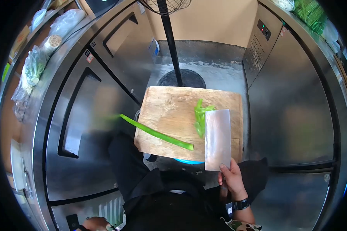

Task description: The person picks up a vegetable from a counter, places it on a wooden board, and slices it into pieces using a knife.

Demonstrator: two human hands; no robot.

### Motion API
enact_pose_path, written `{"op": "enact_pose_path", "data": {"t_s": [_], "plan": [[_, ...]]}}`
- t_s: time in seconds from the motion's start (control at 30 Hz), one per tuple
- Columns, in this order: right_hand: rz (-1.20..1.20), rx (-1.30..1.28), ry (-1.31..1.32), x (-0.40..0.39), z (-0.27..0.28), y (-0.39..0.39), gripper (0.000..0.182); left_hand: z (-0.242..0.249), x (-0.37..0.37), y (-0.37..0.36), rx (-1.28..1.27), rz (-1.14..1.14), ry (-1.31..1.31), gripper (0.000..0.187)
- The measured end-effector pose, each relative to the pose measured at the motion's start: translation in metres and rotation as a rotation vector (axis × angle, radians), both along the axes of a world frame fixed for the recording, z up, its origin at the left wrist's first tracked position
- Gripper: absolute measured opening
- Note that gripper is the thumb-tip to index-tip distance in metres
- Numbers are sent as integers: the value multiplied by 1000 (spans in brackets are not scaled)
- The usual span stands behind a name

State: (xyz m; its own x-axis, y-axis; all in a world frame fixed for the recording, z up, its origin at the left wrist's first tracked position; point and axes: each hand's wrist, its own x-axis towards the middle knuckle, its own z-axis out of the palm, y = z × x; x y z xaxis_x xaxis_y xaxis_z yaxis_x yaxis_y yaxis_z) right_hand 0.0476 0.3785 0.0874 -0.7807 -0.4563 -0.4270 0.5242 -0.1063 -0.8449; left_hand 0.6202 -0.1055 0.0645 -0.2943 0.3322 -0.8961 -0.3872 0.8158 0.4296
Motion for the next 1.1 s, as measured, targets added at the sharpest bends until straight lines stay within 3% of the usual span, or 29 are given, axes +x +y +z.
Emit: {"op": "enact_pose_path", "data": {"t_s": [0.03, 0.07, 0.1, 0.13, 0.17, 0.2, 0.27, 0.37, 0.5, 0.57, 0.7, 0.77, 0.93, 1.1], "plan": [[12, 9, 2, -1, -2, -2, 22, 55, -87, 47, -421, -17, -105, 53], [15, 20, 16, -1, -6, -4, 22, 73, -139, 60, -554, 58, 6, 42], [21, 34, 30, -1, -11, -5, 22, 94, -202, 70, -567, 182, 183, 29], [29, 49, 50, -2, -13, -7, 22, 116, -259, 84, -400, 201, 625, 19], [36, 124, 100, -3, -13, -9, 21, 161, -346, 122, -352, 603, 427, 15], [51, 166, 128, -2, -14, -10, 21, 143, -375, 126, -116, 770, 649, 15], [44, 169, 132, -1, -19, -12, 22, 109, -443, 132, 18, 547, 1112, 10], [70, 299, 202, 1, -12, -14, 20, 45, -516, 157, 9, 357, 1399, 24], [165, 603, 310, -1, 13, -22, 16, -11, -546, 177, -70, 237, 1503, 33], [206, 657, 531, -1, -2, -22, 14, -34, -548, 177, -45, 329, 1544, 32], [372, 867, 715, -3, 1, -31, 13, -48, -547, 175, -20, 409, 1679, 29], [478, 988, 768, -4, 4, -33, 15, -42, -543, 174, -173, 447, 1702, 29], [520, 1017, 818, 1, 15, -40, 14, -43, -542, 172, -267, 515, 1722, 25], [513, 994, 726, 11, 14, -33, 14, -48, -554, 163, -105, 447, 1741, 21]]}}
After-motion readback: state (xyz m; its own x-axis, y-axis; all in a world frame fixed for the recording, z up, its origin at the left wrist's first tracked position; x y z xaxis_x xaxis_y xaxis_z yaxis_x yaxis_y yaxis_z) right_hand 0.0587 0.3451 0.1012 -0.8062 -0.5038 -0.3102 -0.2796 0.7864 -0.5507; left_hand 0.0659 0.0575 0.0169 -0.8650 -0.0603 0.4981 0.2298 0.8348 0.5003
